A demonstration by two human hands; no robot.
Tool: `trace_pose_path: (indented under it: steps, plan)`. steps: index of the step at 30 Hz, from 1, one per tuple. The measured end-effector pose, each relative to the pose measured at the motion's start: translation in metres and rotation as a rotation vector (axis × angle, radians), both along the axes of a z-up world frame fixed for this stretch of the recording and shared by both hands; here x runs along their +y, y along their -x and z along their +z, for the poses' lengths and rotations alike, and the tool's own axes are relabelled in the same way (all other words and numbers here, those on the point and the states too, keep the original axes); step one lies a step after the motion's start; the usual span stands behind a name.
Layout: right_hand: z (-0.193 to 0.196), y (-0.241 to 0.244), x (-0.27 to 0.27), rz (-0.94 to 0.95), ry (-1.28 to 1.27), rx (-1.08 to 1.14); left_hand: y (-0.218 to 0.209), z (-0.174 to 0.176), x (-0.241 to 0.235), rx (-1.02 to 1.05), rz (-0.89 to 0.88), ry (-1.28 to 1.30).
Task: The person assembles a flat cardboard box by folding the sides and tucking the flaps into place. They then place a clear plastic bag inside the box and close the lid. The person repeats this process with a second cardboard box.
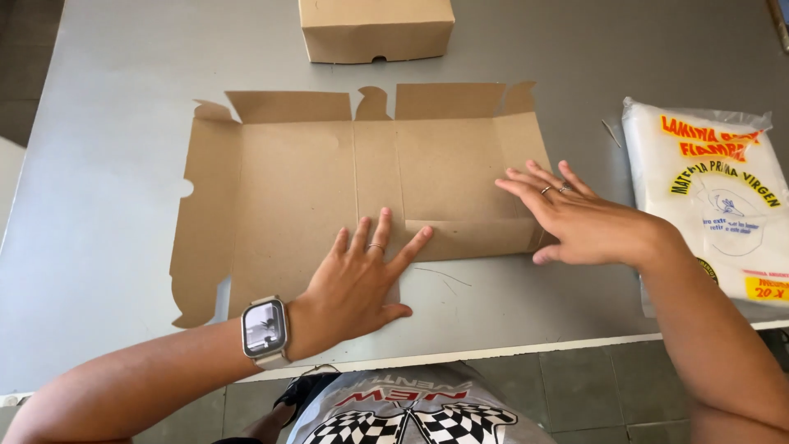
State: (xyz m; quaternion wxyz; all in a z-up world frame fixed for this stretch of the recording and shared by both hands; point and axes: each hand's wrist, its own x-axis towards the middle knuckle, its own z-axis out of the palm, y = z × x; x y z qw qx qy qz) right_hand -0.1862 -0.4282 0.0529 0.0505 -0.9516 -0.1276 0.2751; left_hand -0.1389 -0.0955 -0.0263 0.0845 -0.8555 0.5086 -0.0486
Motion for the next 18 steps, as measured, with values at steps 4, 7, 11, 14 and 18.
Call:
trace_pose_path:
  steps: [4,7,11,14,18]
  plan:
    - [0.032,0.003,0.050,-0.003,-0.198,-0.072,-0.009,0.000,0.004,0.191,-0.036,-0.029]
    - [0.003,0.005,0.078,0.141,-0.097,-0.517,-0.011,0.010,-0.002,0.186,-0.105,-0.071]
    - [-0.049,0.004,0.087,0.235,-0.113,-0.607,-0.017,0.027,-0.008,0.266,-0.191,-0.103]
    - [-0.075,-0.005,0.066,0.303,-0.154,-0.578,-0.030,0.063,-0.005,0.400,-0.216,-0.103]
    - [-0.073,-0.003,0.058,0.346,-0.291,-0.522,-0.065,0.063,-0.007,0.623,-0.053,-0.040]
